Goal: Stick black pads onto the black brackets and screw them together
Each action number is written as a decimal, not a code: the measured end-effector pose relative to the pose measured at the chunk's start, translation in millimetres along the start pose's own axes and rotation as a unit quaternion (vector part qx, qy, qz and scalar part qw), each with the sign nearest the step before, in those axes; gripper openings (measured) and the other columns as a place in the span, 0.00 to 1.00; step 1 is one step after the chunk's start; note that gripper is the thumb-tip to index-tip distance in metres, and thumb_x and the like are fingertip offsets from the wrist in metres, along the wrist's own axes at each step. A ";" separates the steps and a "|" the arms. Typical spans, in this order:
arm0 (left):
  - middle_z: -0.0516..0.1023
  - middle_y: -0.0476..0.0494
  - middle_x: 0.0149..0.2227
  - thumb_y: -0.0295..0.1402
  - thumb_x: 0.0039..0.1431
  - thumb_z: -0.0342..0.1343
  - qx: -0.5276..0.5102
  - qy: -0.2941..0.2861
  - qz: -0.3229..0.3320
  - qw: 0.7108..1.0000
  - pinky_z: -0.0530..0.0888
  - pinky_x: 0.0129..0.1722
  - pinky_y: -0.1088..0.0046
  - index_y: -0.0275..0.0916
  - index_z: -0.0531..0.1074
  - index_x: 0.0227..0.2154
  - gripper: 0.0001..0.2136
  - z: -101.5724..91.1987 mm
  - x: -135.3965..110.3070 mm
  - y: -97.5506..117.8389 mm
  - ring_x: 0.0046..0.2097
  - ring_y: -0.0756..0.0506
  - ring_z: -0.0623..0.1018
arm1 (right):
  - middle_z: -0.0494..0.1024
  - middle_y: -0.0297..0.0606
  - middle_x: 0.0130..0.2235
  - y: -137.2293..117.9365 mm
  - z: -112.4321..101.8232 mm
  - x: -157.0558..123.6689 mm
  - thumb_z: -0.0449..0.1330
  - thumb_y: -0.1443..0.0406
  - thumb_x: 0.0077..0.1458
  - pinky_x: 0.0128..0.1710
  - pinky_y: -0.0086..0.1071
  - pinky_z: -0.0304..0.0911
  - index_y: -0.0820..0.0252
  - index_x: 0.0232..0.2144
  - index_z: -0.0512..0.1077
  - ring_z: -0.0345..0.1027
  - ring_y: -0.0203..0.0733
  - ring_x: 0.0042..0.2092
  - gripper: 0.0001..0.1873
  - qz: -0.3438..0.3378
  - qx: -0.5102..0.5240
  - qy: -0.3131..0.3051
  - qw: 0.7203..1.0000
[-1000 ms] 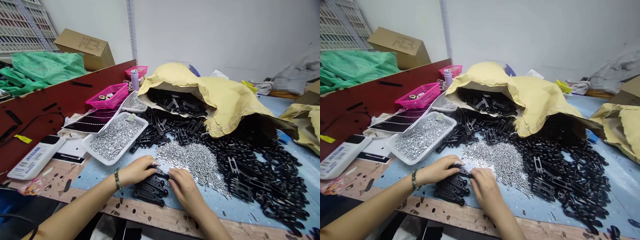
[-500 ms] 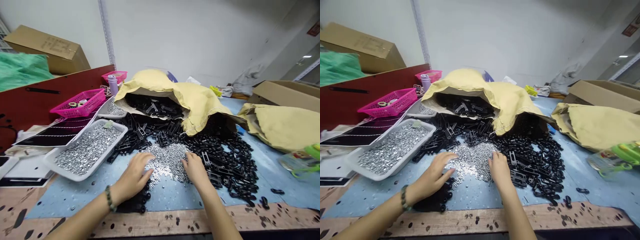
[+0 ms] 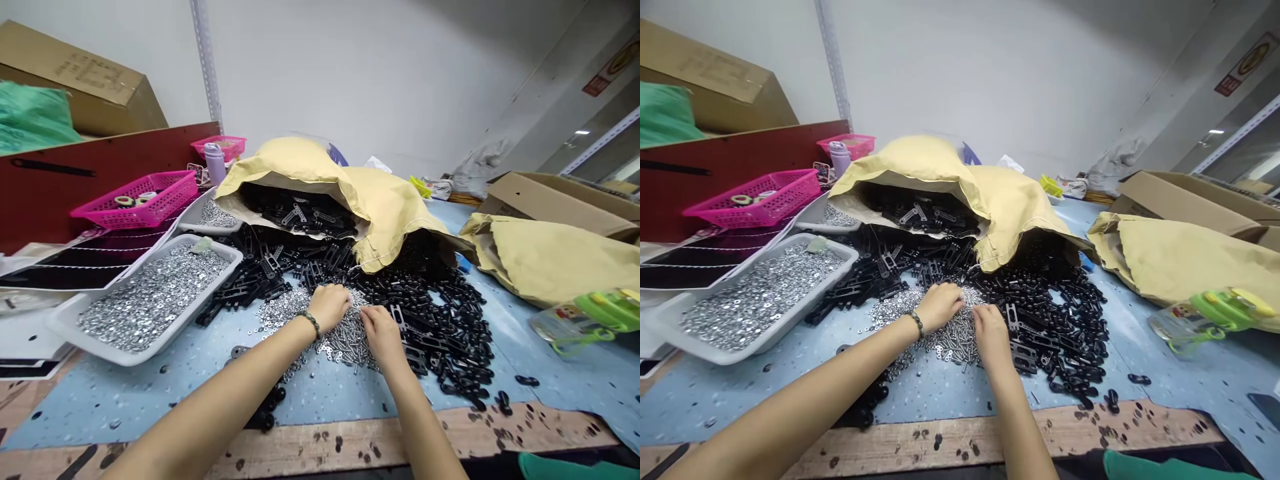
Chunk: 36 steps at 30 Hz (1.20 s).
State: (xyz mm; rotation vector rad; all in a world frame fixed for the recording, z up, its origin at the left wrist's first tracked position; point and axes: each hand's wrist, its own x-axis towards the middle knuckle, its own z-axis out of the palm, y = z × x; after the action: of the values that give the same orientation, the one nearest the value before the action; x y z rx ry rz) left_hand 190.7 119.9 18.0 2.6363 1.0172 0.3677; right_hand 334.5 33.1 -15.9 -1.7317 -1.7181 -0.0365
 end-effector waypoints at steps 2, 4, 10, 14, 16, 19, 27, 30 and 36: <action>0.74 0.44 0.41 0.33 0.64 0.51 -0.002 -0.007 0.008 1.000 0.69 0.46 0.60 0.36 0.71 0.38 0.07 -2.1 -0.6 -0.8 0.46 0.43 0.72 | 0.76 0.43 0.36 -4.4 -2.4 -0.1 0.49 0.65 0.61 0.41 0.37 0.67 0.61 0.38 0.75 0.72 0.43 0.38 0.15 0.001 0.016 0.005 1.000; 0.74 0.43 0.41 0.31 0.61 0.54 -0.006 -0.018 0.025 1.000 0.68 0.47 0.59 0.37 0.72 0.39 0.06 -2.8 -1.1 0.3 0.47 0.41 0.72 | 0.77 0.42 0.37 -8.8 -4.9 -0.5 0.49 0.65 0.61 0.41 0.36 0.67 0.60 0.38 0.75 0.72 0.43 0.38 0.14 0.003 0.026 0.010 1.000; 0.75 0.44 0.41 0.31 0.62 0.53 -0.048 -0.027 0.034 0.998 0.67 0.50 0.56 0.36 0.72 0.35 0.05 -2.9 3.6 5.2 0.48 0.42 0.72 | 0.77 0.42 0.35 -8.6 -7.0 -4.8 0.48 0.64 0.60 0.37 0.35 0.67 0.60 0.38 0.74 0.73 0.43 0.36 0.15 0.014 0.008 0.016 1.000; 0.74 0.43 0.43 0.32 0.63 0.54 -0.127 -0.001 0.004 0.992 0.70 0.48 0.59 0.36 0.72 0.37 0.06 -7.2 7.2 1.5 0.46 0.44 0.74 | 0.74 0.41 0.34 -6.4 -1.8 -6.7 0.49 0.65 0.58 0.37 0.38 0.66 0.59 0.38 0.74 0.70 0.44 0.35 0.13 0.001 -0.029 -0.009 1.000; 0.76 0.43 0.43 0.28 0.62 0.52 -0.182 0.020 -0.015 0.983 0.70 0.48 0.63 0.36 0.72 0.38 0.05 -12.5 2.1 -3.3 0.46 0.45 0.74 | 0.73 0.41 0.36 -7.3 1.3 -5.1 0.50 0.66 0.57 0.38 0.37 0.65 0.58 0.36 0.73 0.68 0.44 0.36 0.11 -0.010 -0.037 -0.025 0.999; 0.78 0.45 0.39 0.25 0.61 0.50 -0.265 0.041 -0.049 0.962 0.73 0.43 0.69 0.37 0.72 0.41 0.08 -26.7 -23.2 -16.0 0.41 0.48 0.76 | 0.71 0.40 0.34 -8.0 2.4 0.7 0.50 0.66 0.58 0.38 0.37 0.63 0.57 0.30 0.71 0.66 0.43 0.36 0.10 -0.019 -0.031 -0.044 0.998; 0.73 0.41 0.47 0.30 0.58 0.53 -0.337 0.106 -0.152 0.923 0.73 0.44 0.66 0.37 0.71 0.32 0.03 -65.5 -159.7 -55.9 0.44 0.45 0.75 | 0.73 0.40 0.33 -45.9 -2.9 -4.1 0.50 0.61 0.59 0.35 0.36 0.65 0.57 0.33 0.69 0.68 0.43 0.33 0.09 -0.002 0.102 -0.052 0.993; 0.73 0.45 0.41 0.29 0.61 0.51 -0.287 0.112 -0.137 0.941 0.70 0.45 0.67 0.39 0.69 0.31 0.04 -58.3 -189.6 -51.4 0.44 0.46 0.73 | 0.75 0.38 0.30 -91.3 9.3 -15.5 0.52 0.62 0.59 0.29 0.31 0.66 0.57 0.33 0.70 0.70 0.40 0.30 0.08 0.010 0.255 -0.160 0.954; 0.73 0.47 0.34 0.27 0.62 0.51 -0.102 0.084 -0.114 0.985 0.69 0.41 0.66 0.40 0.68 0.33 0.03 -34.6 -202.3 -35.8 0.39 0.44 0.72 | 0.73 0.35 0.31 -139.7 39.6 -18.0 0.57 0.71 0.51 0.32 0.30 0.65 0.58 0.27 0.70 0.69 0.39 0.33 0.04 -0.036 0.211 -0.238 0.948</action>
State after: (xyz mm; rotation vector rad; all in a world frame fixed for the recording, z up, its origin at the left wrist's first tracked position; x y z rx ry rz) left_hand 12.1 13.0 10.8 2.3086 1.2458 0.6128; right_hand 190.5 20.8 6.7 -1.4247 -1.9431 0.7193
